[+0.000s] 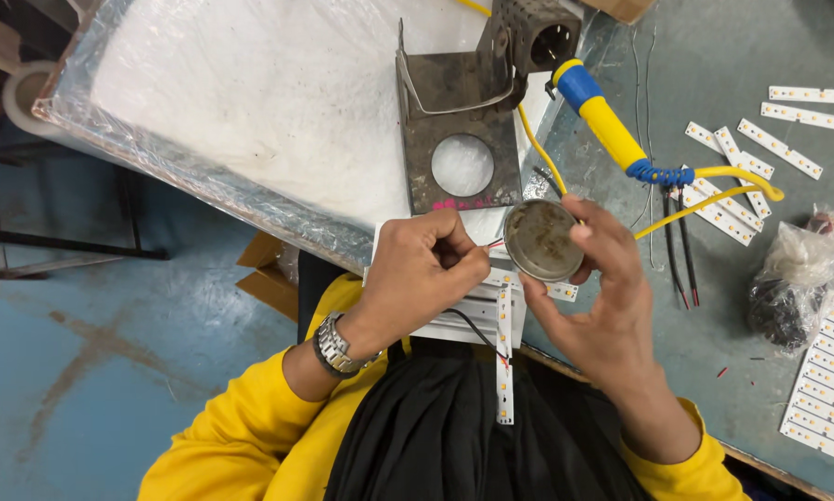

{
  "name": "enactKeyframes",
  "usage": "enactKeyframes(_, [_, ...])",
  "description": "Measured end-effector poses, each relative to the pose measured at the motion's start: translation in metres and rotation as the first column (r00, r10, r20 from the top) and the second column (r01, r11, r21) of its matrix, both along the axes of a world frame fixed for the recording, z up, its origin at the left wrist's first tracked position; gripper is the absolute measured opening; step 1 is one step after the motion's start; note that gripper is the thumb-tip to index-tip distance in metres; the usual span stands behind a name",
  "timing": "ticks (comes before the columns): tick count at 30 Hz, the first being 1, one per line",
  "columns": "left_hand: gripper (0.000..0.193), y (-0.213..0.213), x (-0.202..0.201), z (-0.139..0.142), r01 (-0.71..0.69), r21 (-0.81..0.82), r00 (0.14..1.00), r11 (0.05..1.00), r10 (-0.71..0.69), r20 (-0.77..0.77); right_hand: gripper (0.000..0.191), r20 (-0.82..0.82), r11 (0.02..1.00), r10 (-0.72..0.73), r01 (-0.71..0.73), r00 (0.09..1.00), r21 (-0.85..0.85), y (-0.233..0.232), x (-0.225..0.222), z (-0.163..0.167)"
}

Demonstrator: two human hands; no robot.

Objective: The person solders LED strip modules into a white plastic housing using a soldering iron and solder. They repeatedly dip the iron tip into a solder pot, apply solder to the strip contacts, and attach wires to the strips. The person handles multiple LED strips and wires throughout the process.

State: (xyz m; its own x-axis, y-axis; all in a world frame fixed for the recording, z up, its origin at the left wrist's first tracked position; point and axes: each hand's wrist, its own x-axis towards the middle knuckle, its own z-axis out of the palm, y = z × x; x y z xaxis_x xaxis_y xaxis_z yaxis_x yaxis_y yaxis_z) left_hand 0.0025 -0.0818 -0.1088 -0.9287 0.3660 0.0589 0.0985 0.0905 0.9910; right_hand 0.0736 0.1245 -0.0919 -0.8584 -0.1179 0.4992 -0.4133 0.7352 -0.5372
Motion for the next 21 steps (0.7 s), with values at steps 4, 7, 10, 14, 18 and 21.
enactKeyframes(4, [0.021, 0.0045, 0.0003, 0.0029, -0.018, -0.039, 1.0, 0.999, 0.018, -0.006, 0.083, -0.021, 1.0, 0.023, -0.022, 1.0, 0.021, -0.0033, 0.0054, 0.0019])
enactKeyframes(7, [0.021, 0.0063, -0.0005, 0.0039, -0.017, -0.033, 1.0, 0.999, 0.016, -0.025, 0.083, -0.019, 1.0, 0.03, -0.03, 0.999, 0.009, -0.0028, 0.0062, 0.0022])
enactKeyframes(10, [0.021, 0.0072, -0.0001, 0.0043, -0.03, -0.033, 0.997, 0.999, 0.028, -0.076, 0.084, -0.023, 0.999, 0.032, -0.032, 0.999, 0.009, -0.0024, 0.0062, 0.0018])
enactKeyframes(14, [0.023, 0.0094, 0.0005, 0.0044, -0.071, -0.051, 0.984, 0.996, 0.062, -0.168, 0.084, -0.017, 1.0, 0.021, -0.021, 1.0, 0.001, -0.0031, 0.0081, 0.0016])
enactKeyframes(18, [0.023, 0.0103, 0.0008, 0.0042, -0.086, -0.074, 0.979, 0.994, 0.071, -0.19, 0.084, -0.023, 1.0, 0.018, -0.018, 1.0, 0.001, -0.0035, 0.0081, 0.0014])
enactKeyframes(21, [0.023, 0.0102, 0.0012, 0.004, -0.077, -0.074, 0.977, 0.994, 0.061, -0.202, 0.084, -0.02, 1.0, 0.013, -0.013, 1.0, 0.003, -0.0037, 0.0078, 0.0012])
